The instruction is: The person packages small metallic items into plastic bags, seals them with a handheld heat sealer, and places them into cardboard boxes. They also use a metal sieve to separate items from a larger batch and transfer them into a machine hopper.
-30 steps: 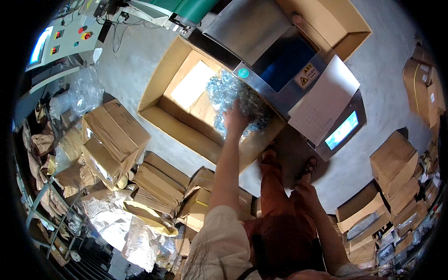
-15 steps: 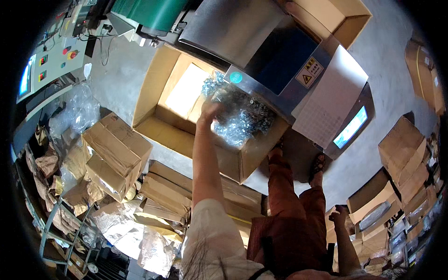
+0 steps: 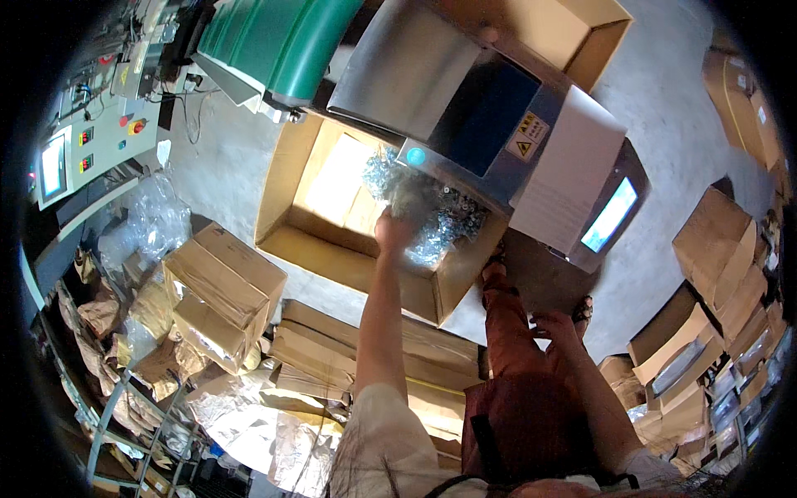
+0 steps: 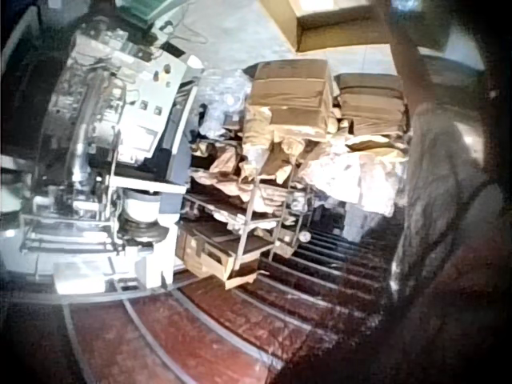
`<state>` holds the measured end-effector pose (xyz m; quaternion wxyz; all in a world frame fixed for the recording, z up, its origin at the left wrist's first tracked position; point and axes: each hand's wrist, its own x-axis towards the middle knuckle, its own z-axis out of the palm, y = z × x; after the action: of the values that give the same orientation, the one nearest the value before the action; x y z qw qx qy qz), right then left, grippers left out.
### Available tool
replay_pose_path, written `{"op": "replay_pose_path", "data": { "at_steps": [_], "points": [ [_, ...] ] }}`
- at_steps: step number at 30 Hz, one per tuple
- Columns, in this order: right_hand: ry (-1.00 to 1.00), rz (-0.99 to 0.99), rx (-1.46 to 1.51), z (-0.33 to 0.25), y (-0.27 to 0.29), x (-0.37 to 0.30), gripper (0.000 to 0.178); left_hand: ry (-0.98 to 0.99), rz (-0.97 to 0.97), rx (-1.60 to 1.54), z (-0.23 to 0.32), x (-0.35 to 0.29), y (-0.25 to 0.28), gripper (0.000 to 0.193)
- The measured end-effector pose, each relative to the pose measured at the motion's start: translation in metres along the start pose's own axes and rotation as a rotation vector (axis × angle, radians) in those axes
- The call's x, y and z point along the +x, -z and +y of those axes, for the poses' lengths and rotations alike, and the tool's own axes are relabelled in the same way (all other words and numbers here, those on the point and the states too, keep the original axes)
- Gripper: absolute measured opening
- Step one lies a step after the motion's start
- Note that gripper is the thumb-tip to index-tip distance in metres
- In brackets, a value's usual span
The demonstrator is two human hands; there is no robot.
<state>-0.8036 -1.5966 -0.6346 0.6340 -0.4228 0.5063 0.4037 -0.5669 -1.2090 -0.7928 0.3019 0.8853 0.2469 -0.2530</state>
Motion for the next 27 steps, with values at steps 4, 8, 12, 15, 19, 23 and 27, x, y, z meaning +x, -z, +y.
{"op": "replay_pose_path", "data": {
  "at_steps": [4,8,12,15,19,23,27],
  "points": [
    [0.023,0.039,0.119,-0.019,-0.008,-0.024,0.029,0.069,-0.150,-0.154,0.048,-0.061,0.027,0.055],
    [-0.003,0.106,0.030,-0.027,0.008,-0.057,0.027,0.108,-0.187,-0.406,0.007,-0.124,0.039,0.044],
    [-0.057,0.155,0.083,0.009,0.053,-0.070,0.029,0.211,-0.238,-0.399,0.056,-0.210,0.061,0.045],
    [-0.008,0.116,0.090,0.031,0.087,-0.076,0.028,0.110,-0.270,-0.326,0.091,-0.271,0.059,0.046],
    [-0.066,0.110,0.082,0.042,0.125,-0.100,0.027,0.114,-0.393,-0.486,0.192,-0.355,0.021,0.057],
    [0.104,0.066,0.004,0.098,0.200,-0.085,0.030,-0.295,-0.636,-0.129,0.224,-0.402,-0.071,0.053],
    [0.910,0.492,-0.702,0.283,0.343,0.004,0.020,-0.508,-0.832,-0.054,0.270,-0.485,-0.208,0.047]
  ]
}}
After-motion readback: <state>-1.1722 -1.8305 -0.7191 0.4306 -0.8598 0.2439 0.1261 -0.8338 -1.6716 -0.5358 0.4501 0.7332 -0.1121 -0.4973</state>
